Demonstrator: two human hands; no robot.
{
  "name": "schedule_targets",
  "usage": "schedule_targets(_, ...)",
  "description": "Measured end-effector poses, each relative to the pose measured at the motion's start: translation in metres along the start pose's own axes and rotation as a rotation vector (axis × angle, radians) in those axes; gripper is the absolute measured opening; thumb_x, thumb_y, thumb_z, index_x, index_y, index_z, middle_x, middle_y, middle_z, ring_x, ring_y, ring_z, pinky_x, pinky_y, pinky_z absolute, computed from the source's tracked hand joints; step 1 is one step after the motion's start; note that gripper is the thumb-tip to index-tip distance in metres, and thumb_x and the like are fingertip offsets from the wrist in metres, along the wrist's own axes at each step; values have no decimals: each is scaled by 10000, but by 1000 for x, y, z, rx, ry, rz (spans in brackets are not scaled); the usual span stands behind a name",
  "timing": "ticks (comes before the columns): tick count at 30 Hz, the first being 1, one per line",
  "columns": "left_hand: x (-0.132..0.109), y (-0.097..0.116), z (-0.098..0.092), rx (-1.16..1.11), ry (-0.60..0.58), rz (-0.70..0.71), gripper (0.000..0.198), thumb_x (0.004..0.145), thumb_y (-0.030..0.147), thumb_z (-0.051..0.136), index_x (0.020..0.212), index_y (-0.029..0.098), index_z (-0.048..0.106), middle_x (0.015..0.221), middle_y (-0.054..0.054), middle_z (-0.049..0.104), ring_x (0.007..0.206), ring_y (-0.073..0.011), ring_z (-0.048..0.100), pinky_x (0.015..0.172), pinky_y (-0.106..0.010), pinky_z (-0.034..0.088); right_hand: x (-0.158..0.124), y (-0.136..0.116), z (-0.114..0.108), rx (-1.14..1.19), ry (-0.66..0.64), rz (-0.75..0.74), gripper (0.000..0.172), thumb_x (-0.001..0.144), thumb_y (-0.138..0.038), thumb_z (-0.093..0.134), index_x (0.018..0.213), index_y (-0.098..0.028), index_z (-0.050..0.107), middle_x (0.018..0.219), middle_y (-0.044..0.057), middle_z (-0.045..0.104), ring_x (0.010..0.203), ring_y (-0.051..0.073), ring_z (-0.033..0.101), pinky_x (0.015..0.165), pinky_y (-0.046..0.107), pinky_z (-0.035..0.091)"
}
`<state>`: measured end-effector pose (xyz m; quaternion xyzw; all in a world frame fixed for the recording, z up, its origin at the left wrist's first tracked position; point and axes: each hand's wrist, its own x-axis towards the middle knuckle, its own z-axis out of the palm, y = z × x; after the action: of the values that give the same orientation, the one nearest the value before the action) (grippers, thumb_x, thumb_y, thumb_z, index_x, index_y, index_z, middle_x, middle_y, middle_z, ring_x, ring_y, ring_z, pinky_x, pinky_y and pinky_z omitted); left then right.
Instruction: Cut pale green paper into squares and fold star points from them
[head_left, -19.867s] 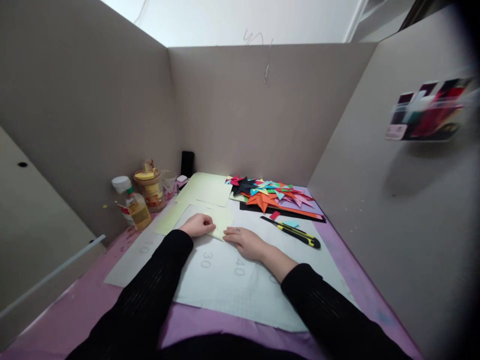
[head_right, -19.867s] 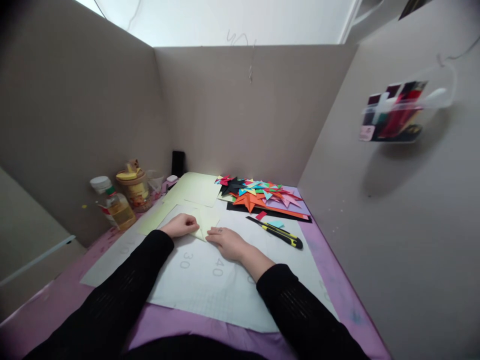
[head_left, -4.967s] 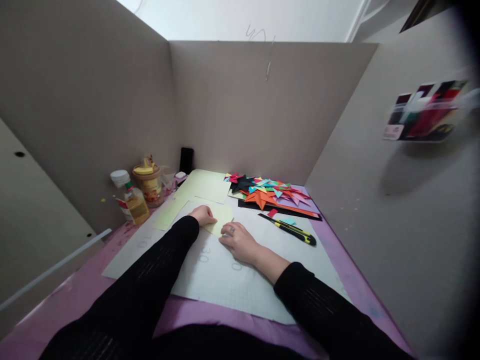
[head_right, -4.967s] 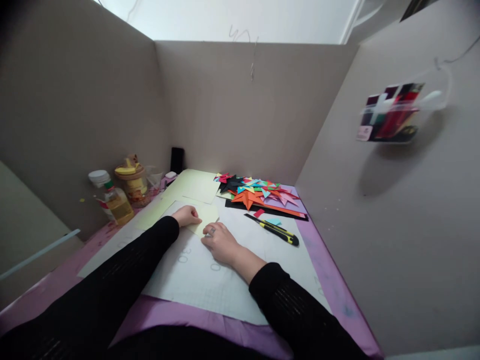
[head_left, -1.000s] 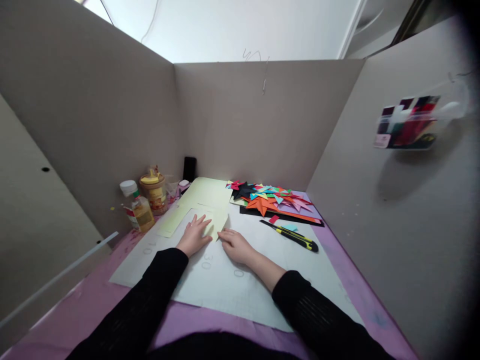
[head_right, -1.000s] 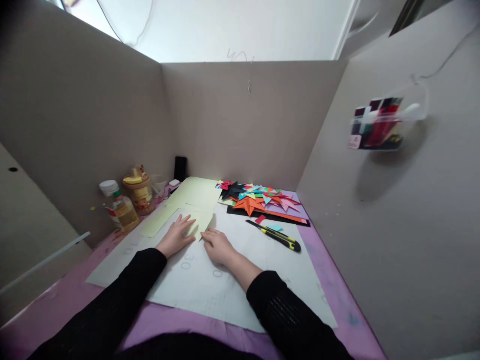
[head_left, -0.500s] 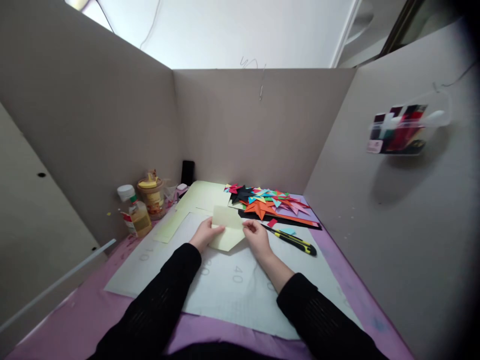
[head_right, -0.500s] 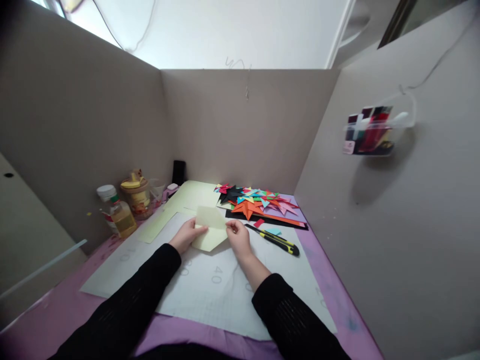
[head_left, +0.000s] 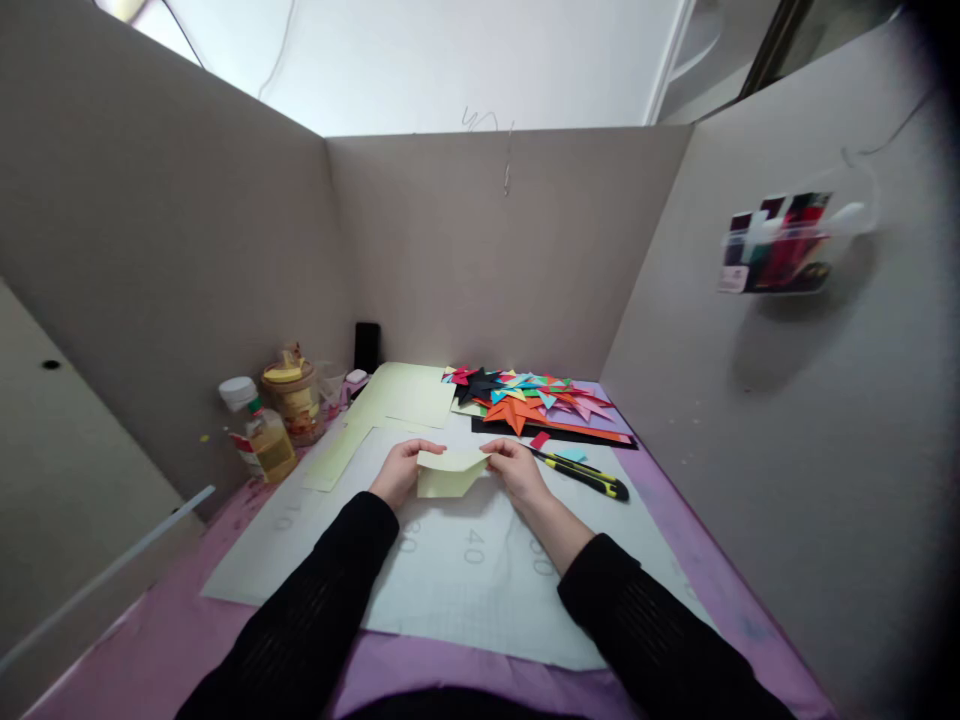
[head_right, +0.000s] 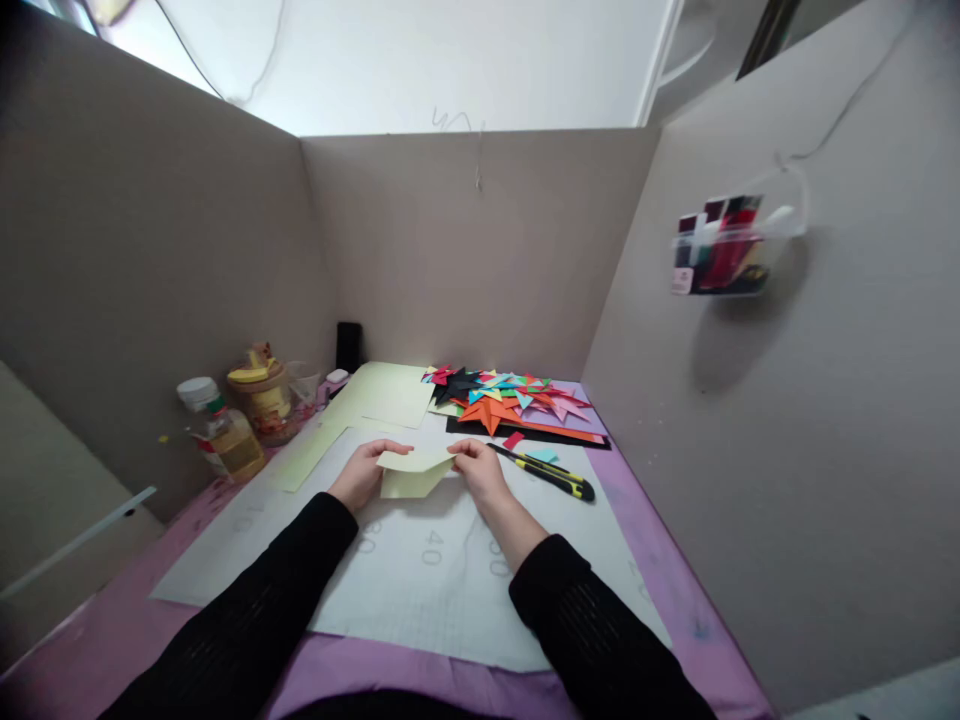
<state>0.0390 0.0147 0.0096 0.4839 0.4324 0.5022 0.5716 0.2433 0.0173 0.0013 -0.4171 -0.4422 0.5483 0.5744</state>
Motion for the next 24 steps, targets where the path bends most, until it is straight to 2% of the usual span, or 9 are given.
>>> schedule_targets(5,0,3,-2,-82,2,-3,147,536,180,717,649,115,649,1034,-144,666,798,-251,659,698,-337,493,-3,-10,-6,109,-162,180,142,531,-191,661,668,-162,633,679,17,632,649,142,583,630,270,474)
schedule_targets(9,-3,6,-1,-59,13,15,123,547,188,719,622,123,647,1081,-138,648,819,-250,653,694,-341,495,-7,-12,-4,106,-207,187,193,609,-313,692,719,-160,647,724,27,633,661,143,585,604,267,481)
schedule_targets(11,-4,8,0,-50,6,22,134,545,195,729,612,119,640,1090,-139,642,818,-250,651,694,-341,495,-9,-9,-2,86,-202,171,215,590,-312,725,713,-159,639,716,17,627,649,135,580,587,256,477)
schedule_targets(14,-4,11,0,-80,36,41,207,562,237,750,701,117,653,1100,-136,629,812,-226,642,697,-324,495,-7,-5,0,57,-123,107,259,521,-242,763,723,-161,623,650,-14,603,568,109,551,543,239,464)
schedule_targets(16,-3,11,0,-144,87,82,342,621,296,735,916,147,646,1123,-121,610,853,-197,626,711,-293,493,-4,-5,0,86,-5,39,296,515,-223,760,767,-172,614,625,-35,582,535,94,536,537,237,467)
schedule_targets(18,-2,9,4,-220,102,98,469,694,362,689,1113,195,564,1153,-110,582,896,-174,611,729,-274,489,-1,-5,0,167,115,4,332,522,-223,754,818,-182,610,633,-42,572,548,93,543,564,245,483)
schedule_targets(21,-6,3,15,-168,-44,43,515,709,386,683,1159,194,524,1144,-120,576,898,-174,605,715,-266,485,0,-6,3,300,180,53,348,502,-222,762,815,-177,618,697,-15,603,610,109,576,607,255,498)
schedule_targets(23,-10,0,25,0,-165,45,478,673,351,717,1085,150,579,1063,-122,617,843,-174,602,671,-251,472,-2,-5,7,337,152,90,325,491,-231,772,771,-169,620,739,4,627,636,117,590,617,253,496)
schedule_targets(24,-12,-1,29,80,-184,60,427,670,344,717,1023,128,611,991,-114,643,789,-165,598,645,-242,460,-4,-4,10,330,125,105,312,492,-243,776,748,-168,615,741,7,633,637,120,594,612,250,491)
